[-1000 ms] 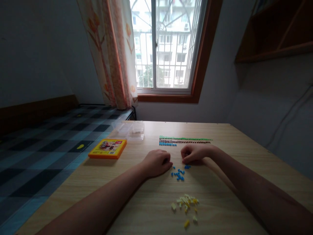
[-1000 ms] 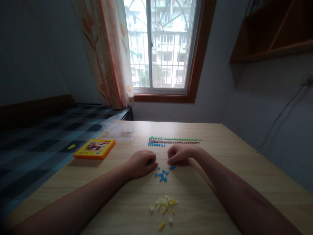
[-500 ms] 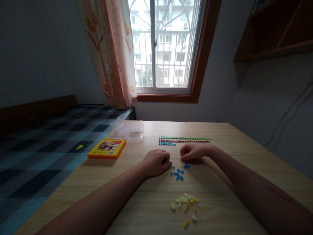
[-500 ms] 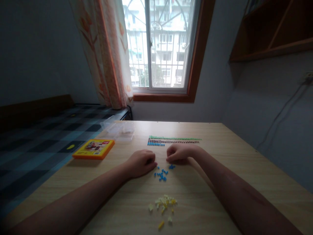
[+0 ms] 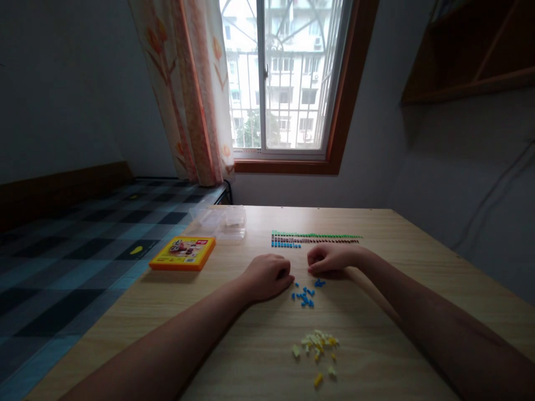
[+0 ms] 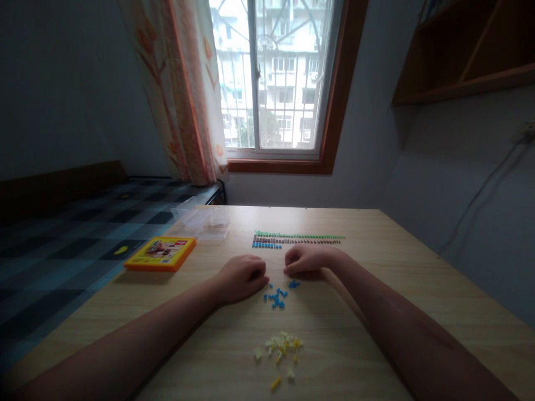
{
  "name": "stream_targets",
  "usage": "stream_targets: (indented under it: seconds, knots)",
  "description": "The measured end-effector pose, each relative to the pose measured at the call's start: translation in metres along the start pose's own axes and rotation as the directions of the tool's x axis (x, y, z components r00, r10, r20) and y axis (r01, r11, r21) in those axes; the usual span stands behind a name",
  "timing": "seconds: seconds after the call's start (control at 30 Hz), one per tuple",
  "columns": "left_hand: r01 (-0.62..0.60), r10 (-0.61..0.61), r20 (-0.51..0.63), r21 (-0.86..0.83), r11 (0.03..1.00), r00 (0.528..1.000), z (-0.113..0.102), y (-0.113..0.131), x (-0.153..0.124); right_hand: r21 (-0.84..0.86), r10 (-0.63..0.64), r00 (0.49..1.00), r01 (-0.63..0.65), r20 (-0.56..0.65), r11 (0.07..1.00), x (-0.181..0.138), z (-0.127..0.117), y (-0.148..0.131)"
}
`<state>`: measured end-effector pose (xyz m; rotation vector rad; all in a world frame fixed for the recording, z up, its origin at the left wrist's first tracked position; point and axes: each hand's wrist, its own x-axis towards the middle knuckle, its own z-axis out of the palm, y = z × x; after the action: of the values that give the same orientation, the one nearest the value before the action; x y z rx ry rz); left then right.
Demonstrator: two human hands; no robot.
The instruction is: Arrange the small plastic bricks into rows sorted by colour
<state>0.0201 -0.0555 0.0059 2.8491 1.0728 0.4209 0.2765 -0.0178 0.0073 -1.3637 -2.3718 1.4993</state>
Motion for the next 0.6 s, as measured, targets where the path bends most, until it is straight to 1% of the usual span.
stream_targets:
  seconds: [0.2, 0.4, 0.6]
  knots:
    - [0.012, -0.012, 0.012, -0.003, 1.000, 1.000, -0.0017, 0.0021, 0.0000, 0.000, -0.019, 1.000, 0.019, -0.001, 1.000, -0.0008, 0.0001, 0.0000]
    - [0.065, -0.065, -0.001, -0.077, 0.995, 0.998, -0.0037, 0.0052, -0.0011, 0.014, -0.008, 1.000, 0.008, -0.007, 1.000, -0.0006, 0.0010, -0.0005]
    - [0.059, -0.059, 0.002, -0.076, 0.995, 0.998, -0.0043, 0.0055, -0.0013, 0.049, -0.006, 1.000, 0.005, 0.019, 0.999, -0.0004, 0.0015, -0.0007]
